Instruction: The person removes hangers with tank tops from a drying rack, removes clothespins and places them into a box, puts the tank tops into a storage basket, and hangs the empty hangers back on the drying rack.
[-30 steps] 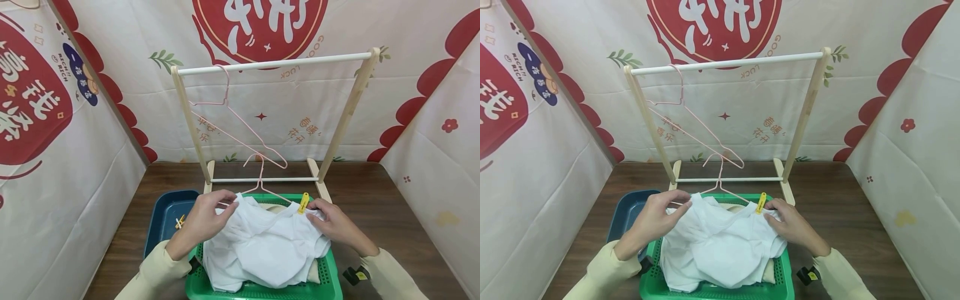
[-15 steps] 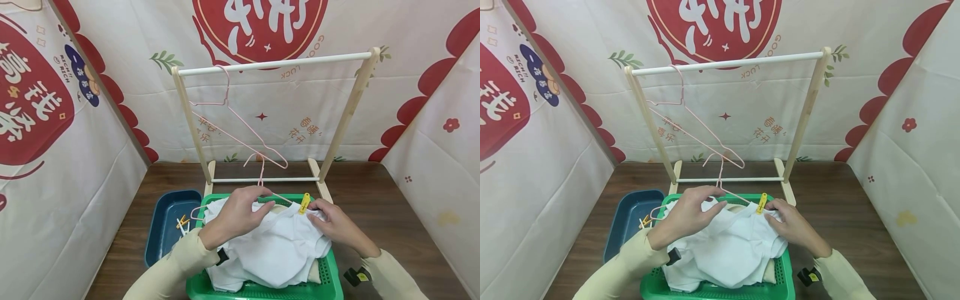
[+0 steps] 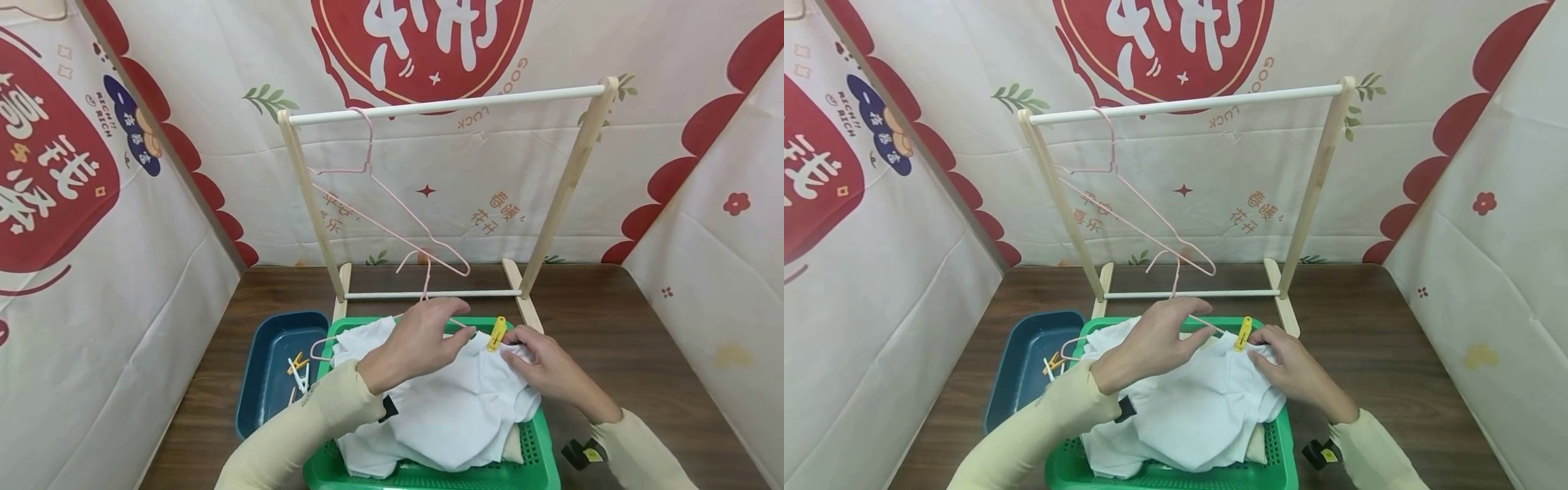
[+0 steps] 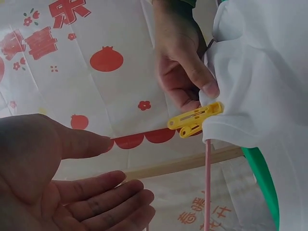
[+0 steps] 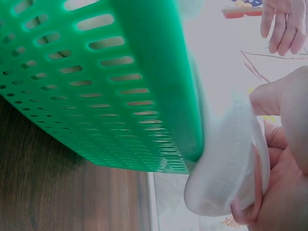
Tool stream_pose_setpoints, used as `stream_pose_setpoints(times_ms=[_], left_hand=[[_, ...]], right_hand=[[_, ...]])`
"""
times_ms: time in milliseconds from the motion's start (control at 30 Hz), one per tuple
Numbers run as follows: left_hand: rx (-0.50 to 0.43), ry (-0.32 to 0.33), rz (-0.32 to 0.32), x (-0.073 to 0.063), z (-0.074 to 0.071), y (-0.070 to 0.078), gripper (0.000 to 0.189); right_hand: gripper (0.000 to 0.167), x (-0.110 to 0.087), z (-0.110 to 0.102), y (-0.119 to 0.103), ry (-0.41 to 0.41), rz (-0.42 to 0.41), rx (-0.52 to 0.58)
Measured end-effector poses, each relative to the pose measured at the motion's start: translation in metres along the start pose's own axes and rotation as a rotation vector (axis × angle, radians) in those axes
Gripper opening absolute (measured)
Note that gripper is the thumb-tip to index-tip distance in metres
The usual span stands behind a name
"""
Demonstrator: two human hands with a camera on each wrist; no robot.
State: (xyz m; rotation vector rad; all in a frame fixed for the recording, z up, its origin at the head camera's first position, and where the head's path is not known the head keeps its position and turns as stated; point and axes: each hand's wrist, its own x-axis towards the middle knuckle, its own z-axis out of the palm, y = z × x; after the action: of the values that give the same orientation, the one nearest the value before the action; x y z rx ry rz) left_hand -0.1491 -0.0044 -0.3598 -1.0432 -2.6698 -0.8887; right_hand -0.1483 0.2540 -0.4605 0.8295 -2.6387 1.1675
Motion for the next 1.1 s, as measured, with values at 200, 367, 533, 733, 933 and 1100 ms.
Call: stream_pose_setpoints(times_ms=[200,367,533,733,933,1100], left_hand=[[0.024,-0.021,-0.001,0.007,0.009,0.0,0.032],[0.033,-0.054,-0.006,0.014,0.015,0.001,0.037],[0.032,-0.092,-0.014,0.018,0.02,0.001,0.042],[0.031,-0.139,-0.04,0.021,0.027,0.003,0.048],[0.055,-0.201,-0.08,0.024,0.033,0.006,0.057],[0.052,-0.239,-0.093,0.025,0.037,0.006,0.062]], right_hand=[[0.021,-0.001,0.0,-0.001,0.001,-0.001,-0.005],[0.023,-0.001,0.0,-0.003,0.007,-0.025,0.001],[0.023,-0.001,0.0,-0.004,0.01,-0.034,0.011],[0.024,-0.001,-0.001,-0.005,0.016,-0.043,0.009],[0.026,-0.001,-0.001,-0.006,0.016,-0.067,0.017],[0.026,-0.002,-0.002,-0.008,0.008,-0.064,0.015]])
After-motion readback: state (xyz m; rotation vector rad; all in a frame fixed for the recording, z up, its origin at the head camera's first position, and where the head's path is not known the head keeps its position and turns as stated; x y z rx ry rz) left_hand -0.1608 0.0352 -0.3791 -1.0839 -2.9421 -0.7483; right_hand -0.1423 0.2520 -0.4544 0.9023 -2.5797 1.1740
